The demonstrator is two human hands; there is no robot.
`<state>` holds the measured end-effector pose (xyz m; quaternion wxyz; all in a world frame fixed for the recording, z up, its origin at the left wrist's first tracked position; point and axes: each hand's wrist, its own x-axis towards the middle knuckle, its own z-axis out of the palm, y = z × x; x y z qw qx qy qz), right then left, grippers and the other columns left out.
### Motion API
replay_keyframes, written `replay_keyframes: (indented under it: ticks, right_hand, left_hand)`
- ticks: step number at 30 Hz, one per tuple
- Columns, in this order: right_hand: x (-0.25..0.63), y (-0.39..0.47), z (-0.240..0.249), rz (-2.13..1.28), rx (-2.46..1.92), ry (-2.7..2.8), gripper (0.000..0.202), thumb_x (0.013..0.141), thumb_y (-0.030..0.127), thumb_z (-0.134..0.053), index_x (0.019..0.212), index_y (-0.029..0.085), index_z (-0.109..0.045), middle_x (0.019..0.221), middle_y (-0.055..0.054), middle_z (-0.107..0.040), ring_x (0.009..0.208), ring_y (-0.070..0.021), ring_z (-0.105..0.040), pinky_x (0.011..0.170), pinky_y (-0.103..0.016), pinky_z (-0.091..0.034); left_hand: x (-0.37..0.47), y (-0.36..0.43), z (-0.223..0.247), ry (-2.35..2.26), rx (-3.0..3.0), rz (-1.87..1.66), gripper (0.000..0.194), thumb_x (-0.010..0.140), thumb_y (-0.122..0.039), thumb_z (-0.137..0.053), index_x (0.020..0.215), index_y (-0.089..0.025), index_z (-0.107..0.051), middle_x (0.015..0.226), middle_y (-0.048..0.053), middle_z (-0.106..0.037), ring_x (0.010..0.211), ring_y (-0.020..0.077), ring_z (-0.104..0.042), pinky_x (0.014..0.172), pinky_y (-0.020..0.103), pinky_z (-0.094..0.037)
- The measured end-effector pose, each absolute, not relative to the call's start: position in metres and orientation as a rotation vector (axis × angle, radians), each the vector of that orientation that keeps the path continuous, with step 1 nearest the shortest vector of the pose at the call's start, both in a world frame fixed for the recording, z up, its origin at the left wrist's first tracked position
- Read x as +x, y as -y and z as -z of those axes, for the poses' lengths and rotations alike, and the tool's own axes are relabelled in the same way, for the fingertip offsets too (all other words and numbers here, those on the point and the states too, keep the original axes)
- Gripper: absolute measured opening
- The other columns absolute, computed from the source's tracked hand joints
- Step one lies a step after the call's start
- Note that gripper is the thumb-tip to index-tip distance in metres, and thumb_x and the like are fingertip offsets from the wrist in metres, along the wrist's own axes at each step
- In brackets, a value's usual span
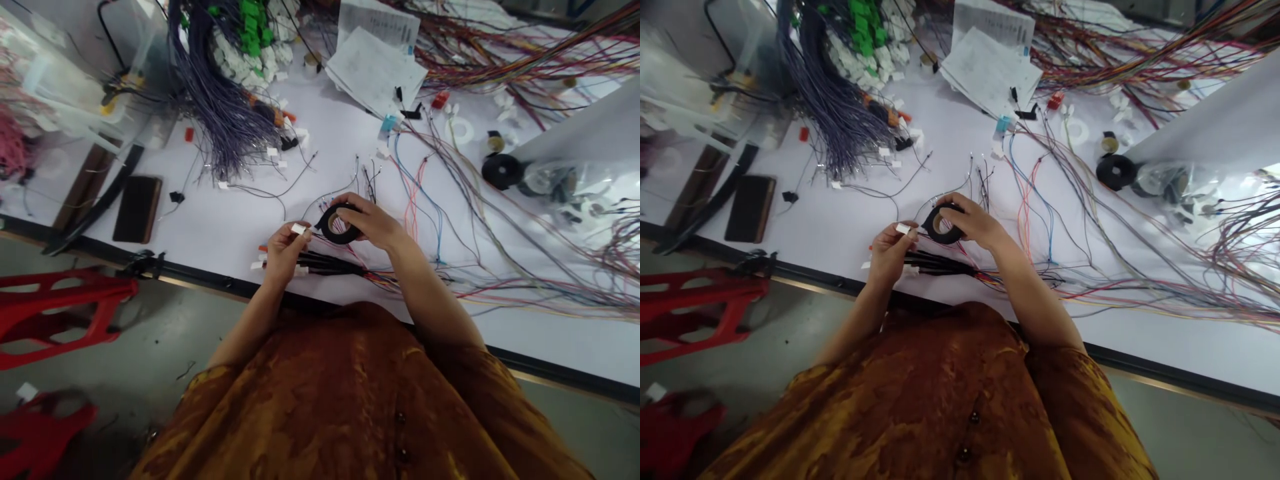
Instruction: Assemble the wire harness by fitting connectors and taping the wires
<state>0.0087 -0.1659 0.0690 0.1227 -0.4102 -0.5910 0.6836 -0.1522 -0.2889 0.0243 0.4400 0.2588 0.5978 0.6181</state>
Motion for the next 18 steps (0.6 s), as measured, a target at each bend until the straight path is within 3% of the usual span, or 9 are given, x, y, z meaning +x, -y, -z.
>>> replay_keyframes:
  ticks: [4, 7, 10, 13, 15, 18]
  right_hand:
    - [0.006, 0.164, -0.070, -2.008, -1.179, 1.710, 0.024, 0.084, 0.032, -0.056, 0.106, 0.023, -0.061, 0.081, 0.001, -0.061, 0.057, -0.0090, -0.050, 0.040, -0.016, -0.030]
    - [0.010, 0.175, -0.069, -1.933, -1.098, 1.749, 0.023, 0.087, 0.032, -0.053, 0.107, 0.022, -0.059, 0.081, 0.001, -0.061, 0.062, -0.0110, -0.055, 0.046, -0.018, -0.039]
    - [0.016, 0.210, -0.061, -1.578, -0.968, 1.895, 0.025, 0.088, 0.030, -0.053, 0.111, 0.020, -0.057, 0.093, -0.003, -0.064, 0.082, -0.0162, -0.061, 0.069, -0.029, -0.053]
    - [0.021, 0.254, -0.049, -1.214, -0.827, 2.097, 0.036, 0.089, 0.026, -0.055, 0.124, 0.018, -0.052, 0.117, -0.013, -0.061, 0.107, -0.0229, -0.059, 0.093, -0.041, -0.051]
    - [0.023, 0.270, -0.044, -1.172, -0.737, 2.199, 0.030, 0.090, 0.025, -0.055, 0.119, 0.019, -0.055, 0.117, -0.014, -0.060, 0.106, -0.0234, -0.059, 0.092, -0.042, -0.051]
    - [0.020, 0.256, -0.046, -1.261, -0.877, 1.953, 0.013, 0.092, 0.033, -0.055, 0.097, 0.020, -0.057, 0.096, -0.008, -0.061, 0.084, -0.0175, -0.060, 0.076, -0.033, -0.054]
  left_hand:
    - [-0.152, 0.287, -0.034, -1.508, 0.738, -1.515, 0.023, 0.069, -0.032, -0.082, 0.084, -0.018, -0.072, 0.065, -0.002, -0.063, 0.044, 0.0041, -0.046, 0.041, 0.018, -0.036]
    - [-0.152, 0.287, -0.035, -1.520, 0.760, -1.475, 0.025, 0.071, -0.037, -0.082, 0.078, -0.018, -0.068, 0.051, -0.004, -0.057, 0.038, 0.0047, -0.042, 0.038, 0.017, -0.031]
    - [-0.151, 0.286, -0.035, -1.531, 0.781, -1.507, 0.025, 0.073, -0.038, -0.081, 0.073, -0.018, -0.065, 0.043, -0.006, -0.050, 0.035, 0.0039, -0.039, 0.036, 0.016, -0.027]
    - [-0.149, 0.285, -0.039, -1.494, 0.762, -1.530, 0.023, 0.075, -0.036, -0.079, 0.076, -0.017, -0.067, 0.044, -0.007, -0.049, 0.033, 0.0023, -0.036, 0.034, 0.015, -0.024]
    - [-0.146, 0.287, -0.044, -1.478, 0.704, -1.518, 0.024, 0.074, -0.037, -0.080, 0.079, -0.016, -0.067, 0.052, -0.005, -0.057, 0.036, 0.0031, -0.043, 0.036, 0.015, -0.031]
    - [-0.137, 0.293, -0.051, -1.481, 0.700, -1.525, 0.025, 0.073, -0.037, -0.080, 0.080, -0.018, -0.065, 0.076, 0.000, -0.070, 0.053, 0.0086, -0.062, 0.050, 0.019, -0.050]
